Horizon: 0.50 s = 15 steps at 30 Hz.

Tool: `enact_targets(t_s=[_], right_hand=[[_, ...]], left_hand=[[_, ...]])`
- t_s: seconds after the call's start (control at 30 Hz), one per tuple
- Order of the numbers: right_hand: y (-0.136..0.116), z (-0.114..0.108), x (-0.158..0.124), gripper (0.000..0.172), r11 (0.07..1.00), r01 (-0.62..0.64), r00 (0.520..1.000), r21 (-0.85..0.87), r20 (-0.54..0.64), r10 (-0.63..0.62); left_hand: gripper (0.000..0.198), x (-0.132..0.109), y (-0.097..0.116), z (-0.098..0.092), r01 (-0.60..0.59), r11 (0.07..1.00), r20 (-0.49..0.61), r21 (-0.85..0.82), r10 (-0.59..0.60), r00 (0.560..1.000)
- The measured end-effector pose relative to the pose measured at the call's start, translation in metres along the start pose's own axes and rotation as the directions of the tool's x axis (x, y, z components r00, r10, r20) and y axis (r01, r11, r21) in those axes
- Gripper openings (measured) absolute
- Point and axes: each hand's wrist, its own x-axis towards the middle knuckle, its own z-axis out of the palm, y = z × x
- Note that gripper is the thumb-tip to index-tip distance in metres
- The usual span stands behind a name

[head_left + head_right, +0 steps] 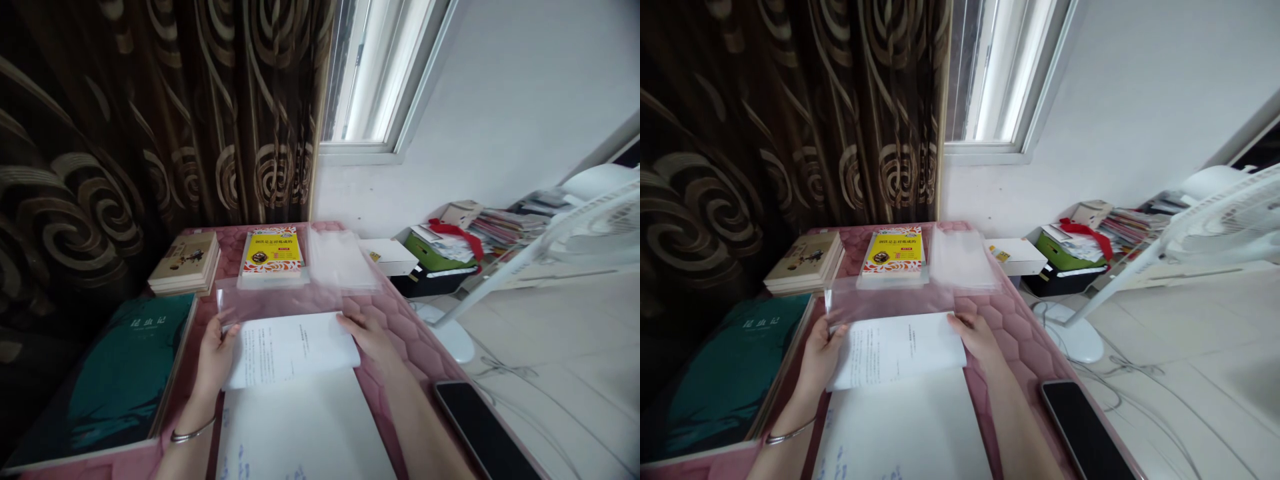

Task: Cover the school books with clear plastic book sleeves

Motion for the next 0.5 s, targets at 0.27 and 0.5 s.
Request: enact_targets(t_s=[0.27,0.5], right_hand=[[0.004,-0.001,0.001,0.043,0.995,0.049,0.999,-0.089,0.021,-0.047],[0.008,0.005,0.001,0.047,0.989,0.084,0.995,-0.124,-0.039,-0.09]], left_hand=[[0.042,-0.001,0.005,-0.002,0.026,1.0,0.018,0.004,-0.026,1.0],[0.039,0.0,0.011,-0.006,0.036,0.999,0.076,-0.013,-0.035,0.997]])
